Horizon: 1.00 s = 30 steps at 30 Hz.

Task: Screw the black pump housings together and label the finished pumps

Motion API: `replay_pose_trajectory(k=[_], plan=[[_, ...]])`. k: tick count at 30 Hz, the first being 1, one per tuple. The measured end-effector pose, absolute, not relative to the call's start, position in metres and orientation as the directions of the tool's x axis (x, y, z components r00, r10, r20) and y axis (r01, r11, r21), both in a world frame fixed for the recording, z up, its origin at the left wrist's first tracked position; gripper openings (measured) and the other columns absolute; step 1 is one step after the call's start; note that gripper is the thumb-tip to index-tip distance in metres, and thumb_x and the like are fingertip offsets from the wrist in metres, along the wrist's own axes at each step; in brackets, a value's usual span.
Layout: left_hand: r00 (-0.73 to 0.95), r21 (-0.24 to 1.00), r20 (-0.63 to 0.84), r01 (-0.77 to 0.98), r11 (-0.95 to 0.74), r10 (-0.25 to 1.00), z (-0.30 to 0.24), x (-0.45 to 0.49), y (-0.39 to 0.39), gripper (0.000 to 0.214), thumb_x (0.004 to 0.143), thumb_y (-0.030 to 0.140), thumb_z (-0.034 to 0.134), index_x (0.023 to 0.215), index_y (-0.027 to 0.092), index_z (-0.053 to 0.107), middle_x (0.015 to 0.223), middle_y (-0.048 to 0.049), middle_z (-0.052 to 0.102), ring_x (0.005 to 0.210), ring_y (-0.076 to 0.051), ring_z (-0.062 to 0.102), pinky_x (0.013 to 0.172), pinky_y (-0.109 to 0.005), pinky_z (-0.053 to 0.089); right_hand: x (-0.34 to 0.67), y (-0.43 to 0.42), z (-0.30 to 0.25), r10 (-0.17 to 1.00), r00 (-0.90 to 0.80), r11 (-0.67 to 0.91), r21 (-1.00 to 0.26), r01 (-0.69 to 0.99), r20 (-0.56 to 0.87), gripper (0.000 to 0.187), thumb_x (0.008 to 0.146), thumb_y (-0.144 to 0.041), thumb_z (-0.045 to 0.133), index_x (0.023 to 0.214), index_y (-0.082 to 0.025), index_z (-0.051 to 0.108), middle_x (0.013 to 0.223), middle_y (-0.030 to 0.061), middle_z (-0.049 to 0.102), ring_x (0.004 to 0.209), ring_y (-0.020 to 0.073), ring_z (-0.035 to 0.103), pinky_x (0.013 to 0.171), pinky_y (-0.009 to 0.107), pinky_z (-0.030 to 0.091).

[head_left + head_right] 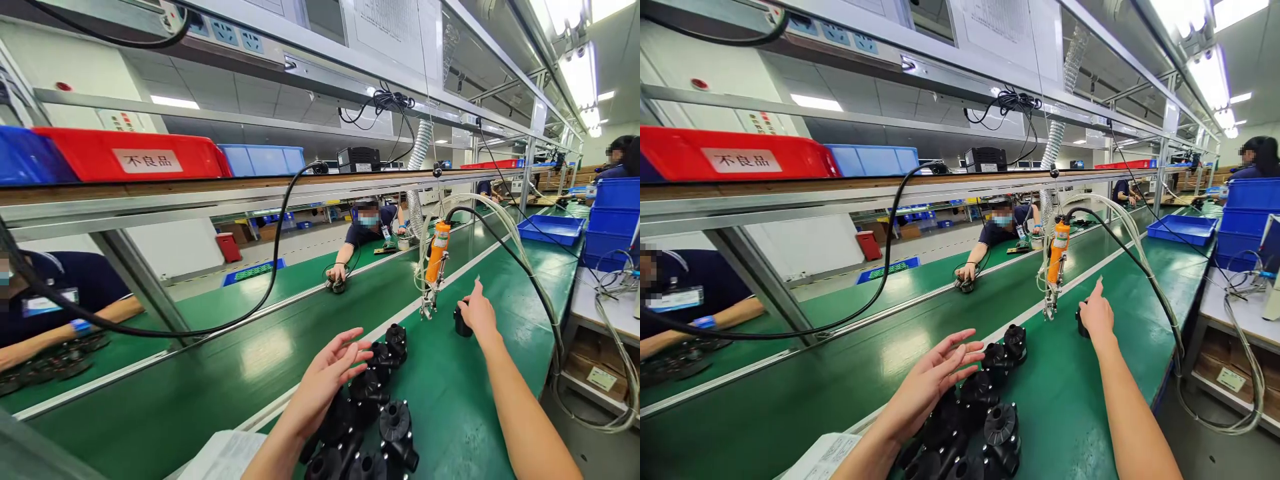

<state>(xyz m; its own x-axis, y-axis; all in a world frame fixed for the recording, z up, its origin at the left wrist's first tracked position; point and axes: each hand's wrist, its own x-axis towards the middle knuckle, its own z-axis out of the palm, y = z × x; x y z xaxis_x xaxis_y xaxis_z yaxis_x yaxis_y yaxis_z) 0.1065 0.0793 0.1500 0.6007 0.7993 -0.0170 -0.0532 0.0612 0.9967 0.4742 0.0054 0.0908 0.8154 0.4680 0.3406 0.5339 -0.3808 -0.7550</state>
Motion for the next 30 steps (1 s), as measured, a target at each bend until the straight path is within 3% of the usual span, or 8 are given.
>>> replay_pose_trajectory(k=[5,9,12,15,19,22,26,30], plan=[[0.629,0.999,0.049,-0.035,-0.035,0.776,0.144,0.108,0.076,0.061,0.084,0.058,0.085,0.129,0.02,0.068,0.126,-0.0165,0.074,0.115,-0.032,0.07,0.101,-0.043,0.055,0.455,-0.004,0.102,0.558,0.747,-0.361,-0.704,0.611,0.362,0.071,0.088,-0.016,0.067,0.152,-0.007,0.037,0.092,0.0158,0.076,0.099,0.0378,0.071,0.087,0.044,0.048],[0.679,0.982,0.163,-0.041,-0.184,0.716,0.136,0.108,0.07,0.062,0.084,0.05,0.088,0.136,0.024,0.065,0.129,-0.0152,0.071,0.125,-0.033,0.065,0.111,-0.047,0.047,0.4,-0.021,0.125,0.586,0.646,-0.163,-0.709,0.686,0.49,0.069,0.09,-0.038,0.076,0.147,-0.023,0.041,0.096,0.0061,0.075,0.095,0.0295,0.069,0.081,0.037,0.047],[0.759,0.981,0.164,-0.056,-0.187,0.63,0.133,0.106,0.063,0.078,0.085,0.047,0.088,0.152,0.03,0.053,0.143,-0.0151,0.064,0.141,-0.034,0.053,0.121,-0.051,0.037,0.345,-0.026,0.129,0.628,0.559,0.268,-0.825,0.497,0.541,0.071,0.081,-0.046,0.085,0.136,-0.025,0.044,0.08,-0.0021,0.07,0.068,0.0194,0.058,0.071,0.032,0.046],[0.855,0.984,0.156,-0.09,-0.155,0.494,0.138,0.104,0.053,0.093,0.08,0.044,0.093,0.159,0.032,0.047,0.158,-0.0132,0.053,0.148,-0.036,0.046,0.125,-0.05,0.032,0.304,-0.025,0.126,0.729,0.485,0.439,-0.873,0.213,0.484,0.073,0.078,-0.045,0.089,0.13,-0.024,0.042,0.072,-0.0048,0.067,0.057,0.0138,0.042,0.061,0.028,0.041],[0.887,0.986,0.154,-0.164,-0.014,0.435,0.145,0.104,0.048,0.091,0.074,0.045,0.097,0.153,0.03,0.055,0.157,-0.0124,0.055,0.149,-0.038,0.046,0.125,-0.048,0.033,0.29,-0.021,0.121,0.75,0.457,0.51,-0.858,0.061,0.479,0.084,0.077,-0.044,0.091,0.139,-0.026,0.037,0.089,0.0006,0.072,0.063,0.0141,0.049,0.063,0.028,0.045],[0.864,0.944,0.117,-0.249,0.215,0.49,0.142,0.104,0.056,0.091,0.08,0.048,0.092,0.157,0.031,0.047,0.14,-0.0154,0.069,0.129,-0.038,0.066,0.11,-0.05,0.049,0.296,-0.018,0.118,0.713,0.478,0.562,-0.826,0.048,0.513,0.057,0.087,-0.049,0.083,0.128,-0.024,0.052,0.102,0.0054,0.069,0.073,0.0147,0.055,0.064,0.027,0.046],[0.827,0.871,0.131,-0.359,0.334,0.547,0.133,0.1,0.075,0.065,0.089,0.045,0.085,0.144,0.022,0.061,0.128,-0.0158,0.075,0.118,-0.033,0.072,0.105,-0.046,0.054,0.293,-0.016,0.114,0.837,0.274,0.516,-0.85,-0.11,0.473,0.041,0.096,-0.058,0.068,0.087,-0.019,0.06,0.066,-0.0018,0.053,0.058,0.011,0.043,0.056,0.026,0.036],[0.83,0.833,0.105,-0.375,0.407,0.548,0.125,0.099,0.084,0.051,0.086,0.041,0.087,0.128,0.018,0.07,0.132,-0.0146,0.074,0.126,-0.035,0.069,0.112,-0.047,0.051,0.28,-0.017,0.111,0.912,0.07,0.41,-0.88,-0.239,0.405,0.047,0.097,-0.062,0.066,0.082,-0.02,0.054,0.055,-0.0079,0.038,0.048,0.0076,0.028,0.049,0.025,0.023]])
